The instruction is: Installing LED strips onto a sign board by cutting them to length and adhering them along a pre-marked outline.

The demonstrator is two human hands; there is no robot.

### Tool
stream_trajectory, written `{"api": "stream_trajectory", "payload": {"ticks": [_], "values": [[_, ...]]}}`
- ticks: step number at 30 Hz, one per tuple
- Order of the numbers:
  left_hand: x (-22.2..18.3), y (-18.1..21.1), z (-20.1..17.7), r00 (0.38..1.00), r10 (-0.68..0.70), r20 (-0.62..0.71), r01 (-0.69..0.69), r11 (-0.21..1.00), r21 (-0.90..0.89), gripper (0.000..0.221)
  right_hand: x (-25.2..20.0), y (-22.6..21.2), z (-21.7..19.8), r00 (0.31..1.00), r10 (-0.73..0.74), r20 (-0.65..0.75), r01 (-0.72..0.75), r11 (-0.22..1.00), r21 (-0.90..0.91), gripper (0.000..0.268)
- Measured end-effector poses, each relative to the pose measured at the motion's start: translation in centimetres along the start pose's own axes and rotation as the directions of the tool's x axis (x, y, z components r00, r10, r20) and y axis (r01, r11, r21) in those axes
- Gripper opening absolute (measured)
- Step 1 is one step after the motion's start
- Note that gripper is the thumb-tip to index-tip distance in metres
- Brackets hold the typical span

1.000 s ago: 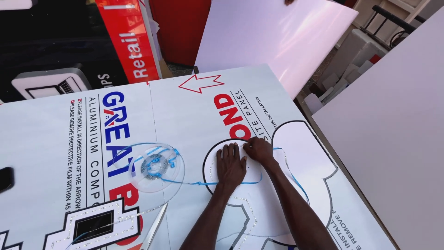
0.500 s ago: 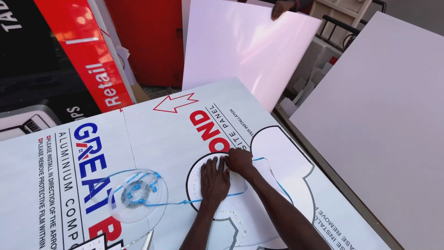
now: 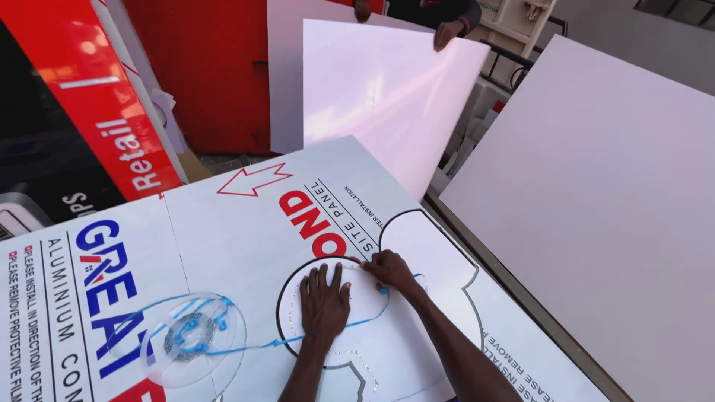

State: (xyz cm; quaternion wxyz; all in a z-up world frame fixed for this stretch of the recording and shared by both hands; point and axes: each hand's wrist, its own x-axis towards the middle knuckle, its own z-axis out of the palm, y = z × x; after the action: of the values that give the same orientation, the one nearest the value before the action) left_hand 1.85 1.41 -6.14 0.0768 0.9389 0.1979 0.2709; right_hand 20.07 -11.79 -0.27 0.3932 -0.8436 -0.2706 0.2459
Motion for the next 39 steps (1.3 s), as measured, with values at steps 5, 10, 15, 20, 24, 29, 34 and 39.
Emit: {"api": "stream_trajectory", "payload": {"ticks": [5, 10, 15, 20, 24, 29, 34, 39], "values": [[0.6, 1.0, -2.2, 0.988, -0.051, 0.149, 0.047, 0.999, 0.025, 0.058, -1.6, -0.1, 0.5, 0.996, 0.059, -0.061, -0.063, 0.996, -0.070, 0.040], [1.8, 2.3, -3.5, 0.972, -0.063, 0.226, 0.060, 0.998, 0.021, 0.053, -1.3, 0.4, 1.2, 0.993, 0.012, -0.119, -0.041, 0.970, -0.240, 0.037], [1.6, 2.5, -4.7, 0.967, 0.013, 0.254, 0.017, 0.993, -0.114, 0.057, -1.3, 0.4, 1.8, 0.987, 0.033, -0.156, -0.083, 0.943, -0.323, 0.034], [1.9, 1.9, -3.8, 0.968, 0.007, 0.251, 0.025, 0.992, -0.120, 0.056, -3.3, -0.8, 0.8, 0.993, 0.026, -0.116, -0.060, 0.951, -0.305, 0.038], [1.7, 1.9, -3.5, 0.972, 0.008, 0.235, 0.018, 0.994, -0.109, 0.053, -7.7, -0.1, -4.0, 0.996, 0.061, -0.070, -0.076, 0.968, -0.239, 0.036], [1.4, 2.0, -3.5, 0.960, 0.020, 0.279, 0.001, 0.997, -0.074, 0.060, -14.5, 8.5, -11.0, 0.968, 0.119, -0.222, -0.103, 0.991, 0.082, 0.038], [1.2, 2.3, -3.5, 0.962, 0.034, 0.269, -0.015, 0.997, -0.074, 0.071, -22.0, 9.6, -14.7, 0.719, 0.144, -0.680, -0.485, 0.804, -0.343, 0.045], [1.0, 2.7, -5.2, 0.972, 0.034, 0.232, -0.008, 0.993, -0.115, 0.068, -16.0, 3.4, -7.0, 0.616, -0.576, -0.537, 0.163, 0.760, -0.629, 0.053]]}}
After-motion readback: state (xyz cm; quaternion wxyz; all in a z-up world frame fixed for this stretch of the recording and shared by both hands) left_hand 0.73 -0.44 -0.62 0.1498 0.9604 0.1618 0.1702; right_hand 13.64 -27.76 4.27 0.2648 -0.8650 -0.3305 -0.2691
